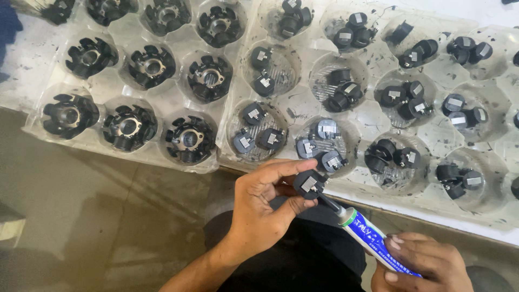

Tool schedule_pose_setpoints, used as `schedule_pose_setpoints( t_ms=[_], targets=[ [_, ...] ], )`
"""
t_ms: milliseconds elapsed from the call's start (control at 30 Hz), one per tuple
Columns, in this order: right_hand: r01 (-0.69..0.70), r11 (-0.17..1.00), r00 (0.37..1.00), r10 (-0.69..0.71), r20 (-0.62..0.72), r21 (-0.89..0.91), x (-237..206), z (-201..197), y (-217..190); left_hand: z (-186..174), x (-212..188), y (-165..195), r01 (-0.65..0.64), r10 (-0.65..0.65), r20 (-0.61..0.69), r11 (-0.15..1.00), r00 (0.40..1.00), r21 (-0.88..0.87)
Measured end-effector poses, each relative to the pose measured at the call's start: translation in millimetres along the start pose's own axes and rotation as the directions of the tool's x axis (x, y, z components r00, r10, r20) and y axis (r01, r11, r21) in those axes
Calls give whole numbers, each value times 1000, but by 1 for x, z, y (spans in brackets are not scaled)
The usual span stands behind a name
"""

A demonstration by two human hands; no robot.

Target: The person picks small black cylindrical components one at a time from a plastic tray, applies a dab of adhesive from a tube to each component, and places the treated component back into the tray. They occasionally wipe the adhesive tube nozzle with a blue cloth.

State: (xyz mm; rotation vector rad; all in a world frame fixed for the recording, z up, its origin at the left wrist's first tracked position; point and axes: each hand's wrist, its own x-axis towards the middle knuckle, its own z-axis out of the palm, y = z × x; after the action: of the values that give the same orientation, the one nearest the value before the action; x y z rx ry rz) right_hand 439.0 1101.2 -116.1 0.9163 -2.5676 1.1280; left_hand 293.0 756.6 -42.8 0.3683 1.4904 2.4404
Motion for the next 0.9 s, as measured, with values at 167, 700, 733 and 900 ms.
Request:
schedule_pose_setpoints(
  t_ms=[167,700,733,900],
  targets=[
    [-50,998,998,51,28,-28,-16,-1,9,-2,-1,0,-3,3,-1,1000,1000,31],
    [-43,999,990,41,-136,-9,54,2,-42,1,-14,-22,223,-180,146,902,973,-371],
    [-63,997,982,53,-180,-48,49,-1,-36,1,-14,-23,222,-177,149,900,973,-376],
    [-16,998,998,13,-59,-62,15,-4,-14,0,-15,-25,248,-189,190,896,963,-369]
  ],
)
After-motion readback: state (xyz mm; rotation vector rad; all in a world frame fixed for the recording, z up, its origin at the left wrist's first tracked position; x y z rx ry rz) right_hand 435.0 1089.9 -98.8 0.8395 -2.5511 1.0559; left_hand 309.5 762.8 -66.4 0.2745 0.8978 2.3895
